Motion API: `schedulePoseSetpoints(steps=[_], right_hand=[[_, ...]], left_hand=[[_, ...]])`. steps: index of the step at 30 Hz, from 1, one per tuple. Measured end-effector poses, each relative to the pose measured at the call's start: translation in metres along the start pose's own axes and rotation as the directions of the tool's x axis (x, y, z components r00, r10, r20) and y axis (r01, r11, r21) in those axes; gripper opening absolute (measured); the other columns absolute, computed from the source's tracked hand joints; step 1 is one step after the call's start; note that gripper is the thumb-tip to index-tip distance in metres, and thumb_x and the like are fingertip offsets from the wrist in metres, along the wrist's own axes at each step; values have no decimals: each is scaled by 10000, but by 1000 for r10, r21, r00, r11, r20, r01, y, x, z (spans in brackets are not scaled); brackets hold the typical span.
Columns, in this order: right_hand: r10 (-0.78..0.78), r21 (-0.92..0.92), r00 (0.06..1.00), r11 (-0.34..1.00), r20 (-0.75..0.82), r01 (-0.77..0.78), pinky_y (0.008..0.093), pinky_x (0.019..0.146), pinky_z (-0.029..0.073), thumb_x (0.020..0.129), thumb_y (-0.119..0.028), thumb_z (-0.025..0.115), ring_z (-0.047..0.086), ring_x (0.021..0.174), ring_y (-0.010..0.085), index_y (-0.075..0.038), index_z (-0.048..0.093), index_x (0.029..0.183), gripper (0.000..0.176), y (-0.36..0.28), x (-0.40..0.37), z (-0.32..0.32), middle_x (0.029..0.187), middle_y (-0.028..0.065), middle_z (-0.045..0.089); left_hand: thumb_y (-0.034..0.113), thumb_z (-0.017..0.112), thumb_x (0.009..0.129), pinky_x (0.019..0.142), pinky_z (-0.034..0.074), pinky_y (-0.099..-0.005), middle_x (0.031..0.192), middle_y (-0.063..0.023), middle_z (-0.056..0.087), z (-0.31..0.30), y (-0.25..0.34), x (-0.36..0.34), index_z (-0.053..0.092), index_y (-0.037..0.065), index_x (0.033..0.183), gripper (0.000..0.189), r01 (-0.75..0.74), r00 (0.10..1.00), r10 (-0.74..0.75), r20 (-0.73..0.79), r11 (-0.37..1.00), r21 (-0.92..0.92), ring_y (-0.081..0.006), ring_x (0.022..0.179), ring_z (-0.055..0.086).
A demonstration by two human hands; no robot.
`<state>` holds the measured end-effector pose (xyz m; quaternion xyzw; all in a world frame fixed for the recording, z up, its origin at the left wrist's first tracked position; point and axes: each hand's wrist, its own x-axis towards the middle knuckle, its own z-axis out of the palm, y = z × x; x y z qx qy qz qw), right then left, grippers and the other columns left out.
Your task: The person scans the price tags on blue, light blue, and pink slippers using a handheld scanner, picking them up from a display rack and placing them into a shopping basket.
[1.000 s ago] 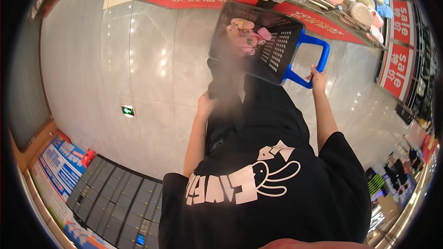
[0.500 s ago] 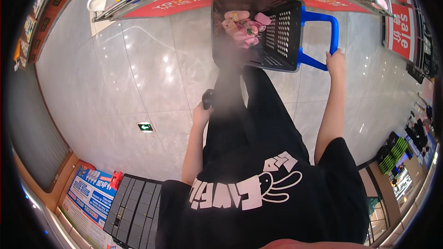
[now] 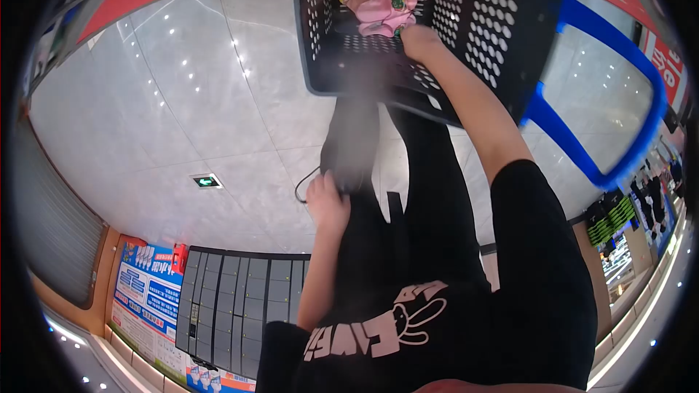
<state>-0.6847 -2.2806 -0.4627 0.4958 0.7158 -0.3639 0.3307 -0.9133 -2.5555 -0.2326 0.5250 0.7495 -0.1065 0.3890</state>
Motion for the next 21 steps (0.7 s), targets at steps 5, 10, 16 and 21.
schedulePoseSetpoints(steps=[5, 10, 16, 21], right_hand=[[-223, -33, 967, 975, -119, 221, 432, 803, 556, 857, -168, 578, 691, 938, 343, 19, 685, 1000, 258, -8, 105, 18, 1021, 235, 679], [17, -200, 996, 979, -90, -35, 571, 716, 538, 824, -342, 691, 685, 927, 411, 57, 647, 1038, 454, -3, 151, 77, 1055, 229, 672], [52, -264, 991, 961, -120, -83, 642, 650, 514, 807, -361, 716, 680, 924, 426, 47, 641, 1088, 501, 3, 163, 103, 1077, 179, 677], [87, -69, 991, 993, -99, -94, 483, 762, 557, 814, -207, 649, 698, 937, 317, -50, 733, 925, 210, 19, 132, 77, 1069, 179, 689]], left_hand=[[45, 654, 630, 861, 411, -503, 1034, -207, 548, 3, -18, 16, 507, -19, 1172, 564, -35, 995, 29, -92, 998, -61, -422, 965, 516], [64, 639, 646, 830, 421, -507, 1003, -219, 556, 1, -18, 21, 537, -32, 1118, 492, -7, 993, 1, -122, 999, -48, -437, 937, 524], [83, 641, 655, 796, 436, -493, 1014, -230, 555, 0, -26, 26, 525, -42, 1120, 496, -62, 985, 54, -163, 997, -40, -438, 919, 540], [50, 616, 652, 786, 429, -505, 981, -234, 551, -1, -26, 20, 522, -55, 1120, 489, -103, 979, 94, -184, 994, -44, -439, 891, 531]])
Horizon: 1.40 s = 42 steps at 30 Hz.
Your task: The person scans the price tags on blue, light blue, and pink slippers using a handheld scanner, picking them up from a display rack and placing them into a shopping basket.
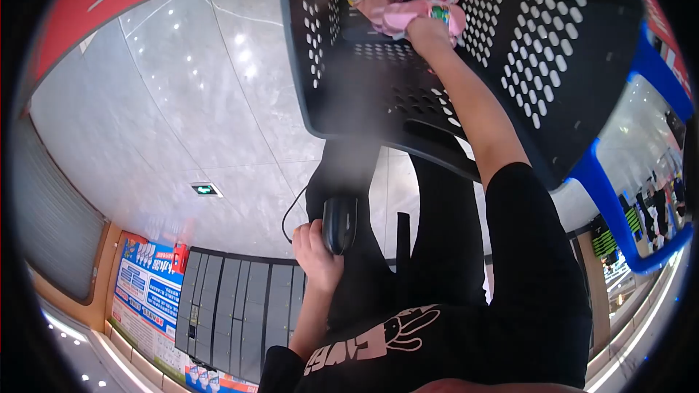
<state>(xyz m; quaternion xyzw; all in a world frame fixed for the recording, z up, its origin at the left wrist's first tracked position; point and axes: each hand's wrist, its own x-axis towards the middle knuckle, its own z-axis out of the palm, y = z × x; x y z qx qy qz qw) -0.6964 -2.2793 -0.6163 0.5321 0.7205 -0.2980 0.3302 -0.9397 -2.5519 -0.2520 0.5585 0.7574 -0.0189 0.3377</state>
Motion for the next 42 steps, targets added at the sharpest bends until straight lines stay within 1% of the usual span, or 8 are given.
schedulePoseSetpoints(steps=[3, 10, 12, 16, 23, 32, 39, 42], right_hand=[[76, -6, 991, 997, -112, -77, 453, 805, 547, 826, -225, 639, 693, 943, 324, -59, 740, 899, 207, 19, -16, 4, 1040, 188, 694], [18, 97, 1000, 995, -24, -15, 422, 850, 533, 859, -201, 600, 677, 960, 340, -74, 745, 903, 197, 47, -13, 3, 998, 196, 692], [-65, -205, 995, 978, -82, 47, 518, 837, 530, 873, -198, 579, 682, 958, 321, -72, 724, 1017, 240, 50, 5, 25, 1070, 162, 682], [-35, -415, 999, 909, 41, 49, 679, 744, 508, 898, -166, 536, 678, 978, 308, -71, 644, 1190, 325, 37, 24, 38, 1227, 141, 610], [-52, -413, 996, 911, -66, 20, 525, 512, 546, 858, -158, 575, 727, 782, 291, -63, 719, 1006, 227, 34, 35, 25, 1027, 146, 700], [-251, -384, 959, 905, -132, 184, 409, 607, 567, 855, -228, 569, 706, 779, 244, -45, 701, 866, 226, 16, -25, -30, 859, 130, 708], [-72, 313, 883, 919, -464, 240, 495, 642, 519, 798, -272, 599, 659, 710, 391, -60, 624, 842, 218, -32, -174, -148, 762, 198, 657], [46, 699, 976, 705, -212, 118, 449, 772, 524, 757, -162, 672, 666, 877, 382, -30, 623, 980, 264, -71, -264, -217, 912, 214, 679]], left_hand=[[29, 593, 642, 806, 418, -514, 965, -237, 543, 3, -3, -1, 511, -69, 1124, 499, 16, 1000, -16, 24, 1000, 2, -445, 896, 515], [28, 598, 668, 789, 406, -482, 945, -184, 547, 8, -5, -5, 526, -16, 1104, 444, 39, 998, -40, -41, 999, -31, -393, 881, 519], [64, 609, 684, 781, 410, -488, 949, -190, 551, 9, -4, -5, 533, -18, 1100, 431, 79, 997, -79, -8, 995, -62, -397, 867, 518], [85, 628, 686, 807, 421, -486, 978, -197, 563, 13, -5, -4, 539, -15, 1096, 431, 100, 994, -101, -32, 994, -38, -408, 903, 535], [110, 653, 705, 841, 430, -500, 990, -201, 566, 12, -4, 0, 532, -11, 1115, 443, 105, 994, -106, -36, 994, -37, -411, 922, 544], [91, 627, 725, 786, 417, -491, 954, -183, 559, 8, 4, 2, 529, -18, 1097, 400, 80, 997, -82, -14, 992, -93, -388, 865, 533], [73, 668, 693, 789, 442, -490, 924, -174, 580, 7, 17, 3, 541, -1, 1094, 427, 117, 993, -119, -16, 990, -82, -398, 895, 558], [139, 707, 735, 801, 467, -494, 939, -192, 618, 14, 18, 5, 568, 2, 1076, 392, 295, 955, -286, 74, 938, -182, -414, 916, 586]])
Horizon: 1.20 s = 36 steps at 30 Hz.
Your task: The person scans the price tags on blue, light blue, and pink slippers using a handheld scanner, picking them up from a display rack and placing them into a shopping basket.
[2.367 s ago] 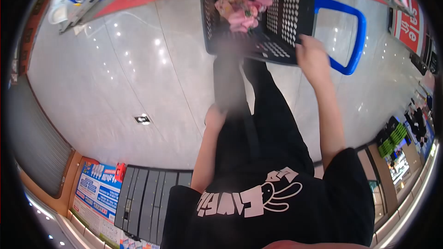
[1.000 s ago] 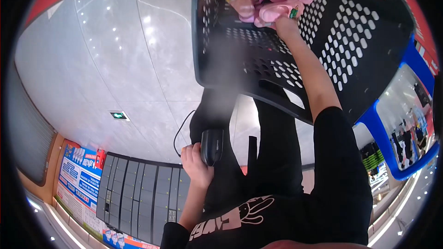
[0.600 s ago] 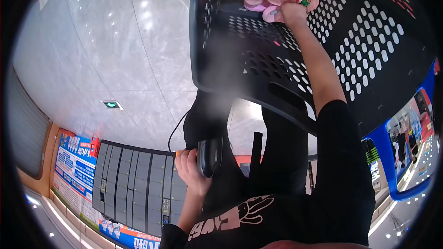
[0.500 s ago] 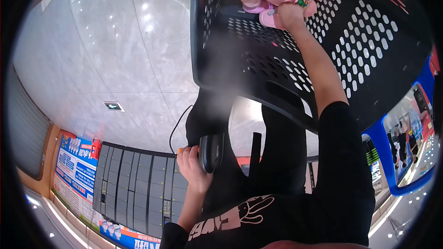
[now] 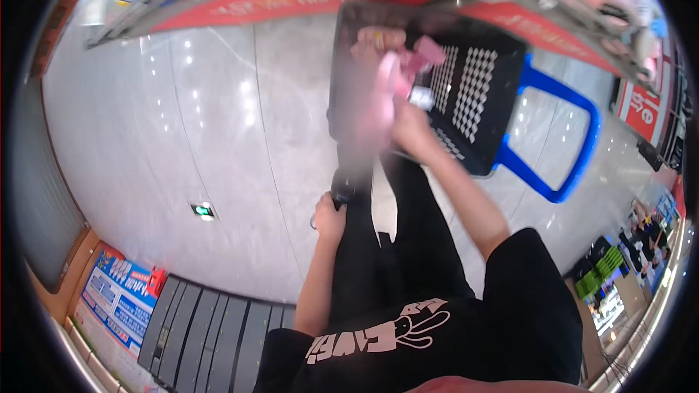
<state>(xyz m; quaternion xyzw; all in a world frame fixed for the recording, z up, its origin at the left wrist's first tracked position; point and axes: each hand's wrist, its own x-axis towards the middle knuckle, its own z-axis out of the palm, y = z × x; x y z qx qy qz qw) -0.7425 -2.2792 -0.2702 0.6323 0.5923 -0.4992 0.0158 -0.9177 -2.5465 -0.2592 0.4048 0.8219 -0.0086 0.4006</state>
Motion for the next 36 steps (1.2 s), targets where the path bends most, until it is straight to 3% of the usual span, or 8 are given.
schedulePoseSetpoints(steps=[1, 4, 9, 14, 22, 26, 29, 36], right_hand=[[-250, 433, 968, 870, -25, 236, 414, 852, 521, 775, -162, 711, 666, 958, 322, -22, 604, 1132, 398, 4, -20, 6, 1007, 157, 694], [-442, 278, 870, 826, -220, 490, 384, 1012, 424, 928, -178, 611, 542, 1181, 239, -28, 567, 1224, 335, -71, -98, -26, 1256, 150, 586], [-523, 651, 745, 401, -414, 644, 392, 965, 471, 995, -279, 517, 580, 1090, 256, -80, 539, 1262, 334, -123, -150, -66, 1218, 100, 587], [-540, 819, 744, 162, -393, 551, 379, 954, 476, 1002, -289, 496, 581, 1072, 230, -79, 524, 1256, 331, -147, -183, -135, 1185, 78, 593], [-465, 920, 794, -223, -391, 322, 360, 940, 483, 1012, -302, 466, 583, 1046, 193, -78, 504, 1249, 329, -218, -220, -103, 1139, 48, 601], [3, 947, 954, -122, -299, 297, 337, 884, 504, 1002, -265, 447, 610, 959, 157, -109, 561, 1146, 241, -305, -234, -85, 1054, 28, 616], [-388, 806, 813, -571, -435, 159, 340, 930, 476, 973, -308, 484, 593, 1056, 170, -81, 559, 1186, 320, -331, -216, -64, 1174, 37, 605], [-287, 833, 823, -433, -491, 346, 336, 931, 473, 964, -301, 496, 593, 1054, 171, -79, 561, 1174, 312, -364, -217, -38, 1168, 35, 604]], left_hand=[[183, 727, 757, 810, 481, -493, 955, -206, 640, -2, 4, 5, 584, 3, 1061, 381, 150, 987, -145, 67, 986, -72, -421, 935, 603], [261, 739, 773, 866, 495, -458, 1045, -232, 669, -34, 24, -15, 612, 2, 1112, 445, 126, 992, -117, 45, 946, -299, -393, 1020, 633], [272, 755, 767, 910, 486, -429, 1137, -202, 671, -130, 60, -36, 615, 21, 1206, 524, -240, 970, 226, -84, 877, -417, -354, 1086, 633], [257, 786, 744, 778, 523, -396, 925, -207, 708, -182, 47, -30, 638, -56, 1105, 500, -254, 962, 146, -230, 787, -562, -299, 869, 689], [180, 765, 763, 529, 462, -295, 696, -55, 647, -307, 39, -11, 639, -12, 945, 293, -56, 995, 98, 16, 684, -727, -136, 579, 598], [162, 761, 765, 472, 418, -269, 681, -45, 631, -393, 19, 13, 639, -11, 933, 270, -167, 977, 214, 20, 816, -554, -107, 528, 549], [169, 742, 775, 439, 383, -269, 706, -67, 632, -449, -2, 37, 636, -34, 930, 277, -187, 970, 241, -17, 704, -685, -101, 505, 523], [113, 684, 782, 550, 517, -286, 767, -74, 633, -534, 4, 42, 630, -35, 988, 260, -258, 958, 256, -126, 584, -770, -161, 661, 630]])
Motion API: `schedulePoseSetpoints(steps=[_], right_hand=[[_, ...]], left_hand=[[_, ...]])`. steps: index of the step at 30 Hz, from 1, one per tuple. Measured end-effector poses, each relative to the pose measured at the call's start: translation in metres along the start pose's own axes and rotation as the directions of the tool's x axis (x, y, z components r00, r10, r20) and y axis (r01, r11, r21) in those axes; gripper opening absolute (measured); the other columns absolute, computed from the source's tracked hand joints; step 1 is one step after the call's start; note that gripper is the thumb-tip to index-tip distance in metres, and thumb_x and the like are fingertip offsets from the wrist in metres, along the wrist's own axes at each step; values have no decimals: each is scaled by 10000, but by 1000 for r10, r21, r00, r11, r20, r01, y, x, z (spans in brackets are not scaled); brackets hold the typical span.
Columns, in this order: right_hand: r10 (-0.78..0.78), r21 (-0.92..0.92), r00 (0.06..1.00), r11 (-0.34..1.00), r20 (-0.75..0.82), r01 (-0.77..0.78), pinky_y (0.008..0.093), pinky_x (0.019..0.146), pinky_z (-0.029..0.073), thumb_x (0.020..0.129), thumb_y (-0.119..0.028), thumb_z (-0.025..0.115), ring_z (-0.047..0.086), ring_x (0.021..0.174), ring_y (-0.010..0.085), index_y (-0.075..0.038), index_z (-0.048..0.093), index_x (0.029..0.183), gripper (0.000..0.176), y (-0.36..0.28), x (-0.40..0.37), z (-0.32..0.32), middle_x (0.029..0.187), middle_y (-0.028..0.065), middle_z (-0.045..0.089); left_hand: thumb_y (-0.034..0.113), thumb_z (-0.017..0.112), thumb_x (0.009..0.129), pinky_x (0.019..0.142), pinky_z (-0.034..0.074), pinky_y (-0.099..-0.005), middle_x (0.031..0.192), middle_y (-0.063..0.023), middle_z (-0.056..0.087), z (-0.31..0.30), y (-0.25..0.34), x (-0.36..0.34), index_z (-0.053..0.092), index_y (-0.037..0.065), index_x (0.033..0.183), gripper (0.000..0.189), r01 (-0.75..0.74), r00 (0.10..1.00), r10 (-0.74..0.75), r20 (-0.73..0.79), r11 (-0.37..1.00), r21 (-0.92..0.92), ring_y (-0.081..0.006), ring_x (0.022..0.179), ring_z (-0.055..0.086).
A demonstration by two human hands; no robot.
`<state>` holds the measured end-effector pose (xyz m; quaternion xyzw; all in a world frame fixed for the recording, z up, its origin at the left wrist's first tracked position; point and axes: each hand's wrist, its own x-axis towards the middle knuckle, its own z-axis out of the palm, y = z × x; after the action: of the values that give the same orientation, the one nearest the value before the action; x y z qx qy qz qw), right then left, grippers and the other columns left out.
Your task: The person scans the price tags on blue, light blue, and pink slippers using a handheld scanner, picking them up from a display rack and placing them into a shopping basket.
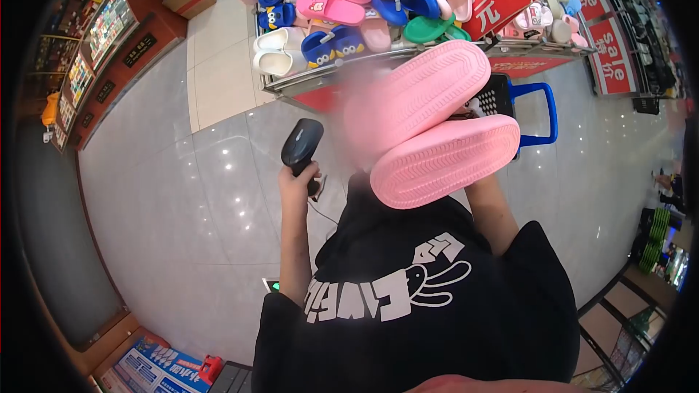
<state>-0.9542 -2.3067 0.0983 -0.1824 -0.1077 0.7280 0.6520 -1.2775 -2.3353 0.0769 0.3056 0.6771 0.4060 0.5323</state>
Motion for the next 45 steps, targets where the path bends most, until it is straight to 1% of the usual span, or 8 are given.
schedulePoseSetpoints(steps=[18, 19, 21, 22, 23, 26, 38, 45], right_hand=[[-45, -613, 999, 789, 7, 40, 324, 936, 463, 937, -279, 534, 590, 1049, 173, -72, 568, 1137, 290, -8, -57, 26, 1151, 27, 602], [-196, -844, 962, 468, 191, 263, 331, 881, 483, 881, -203, 606, 618, 956, 211, -45, 574, 1049, 233, 0, -49, 36, 1046, 57, 618], [-108, -955, 974, 202, 198, 217, 352, 827, 499, 857, -157, 614, 627, 908, 242, -33, 577, 1017, 206, -3, -40, 44, 986, 83, 618], [-27, -981, 984, -84, 175, 172, 372, 773, 516, 834, -112, 621, 636, 859, 273, -22, 581, 986, 181, -3, -37, 46, 925, 108, 619], [-32, -697, 882, -627, 470, 348, 418, 657, 508, 779, -99, 647, 629, 755, 329, -19, 579, 910, 169, 4, -29, 52, 840, 152, 604], [-42, -616, 939, -765, 341, 189, 435, 627, 497, 769, -86, 628, 629, 723, 331, -30, 577, 877, 132, 1, -19, 63, 825, 150, 608], [130, -427, 887, -839, 443, 336, 476, 824, 406, 763, -150, 608, 566, 880, 310, -51, 638, 829, 123, 15, 106, 107, 905, 112, 595], [299, -364, 934, -862, 196, 352, 492, 843, 396, 758, -162, 600, 545, 856, 290, -72, 683, 889, 179, 41, 160, 105, 842, 110, 592]], left_hand=[[86, 650, 814, 685, 495, -288, 765, -77, 638, 3, -2, -53, 622, -53, 1055, 280, 7, 992, 6, 124, 995, -103, -169, 684, 640], [69, 632, 822, 680, 495, -296, 763, -80, 630, 2, -1, -53, 614, -57, 1061, 271, -20, 986, 41, 162, 991, -129, -175, 689, 635], [46, 624, 817, 658, 486, -292, 751, -78, 629, 9, 5, -58, 615, -52, 1037, 241, -39, 982, 84, 169, 967, -252, -168, 681, 628], [23, 616, 811, 637, 477, -289, 739, -76, 628, 11, 7, -60, 615, -48, 1013, 213, -53, 976, 125, 176, 929, -366, -160, 673, 621], [9, 601, 815, 651, 473, -286, 735, -69, 612, 12, 9, -59, 615, -56, 1031, 225, -31, 977, 103, 186, 934, -356, -161, 683, 614], [10, 602, 813, 651, 469, -283, 740, -62, 604, 15, 17, -44, 613, -58, 1039, 236, 9, 974, 62, 219, 950, -311, -161, 690, 611], [-49, 620, 756, 678, 549, -371, 951, -167, 649, 31, 105, 76, 583, -61, 1154, 400, -37, 890, 197, 411, 930, -366, -271, 820, 660], [98, 682, 725, 639, 593, -362, 1209, -289, 553, 43, 193, 151, 537, -113, 1212, 550, -152, 781, 323, 535, 929, -339, -364, 938, 657]])
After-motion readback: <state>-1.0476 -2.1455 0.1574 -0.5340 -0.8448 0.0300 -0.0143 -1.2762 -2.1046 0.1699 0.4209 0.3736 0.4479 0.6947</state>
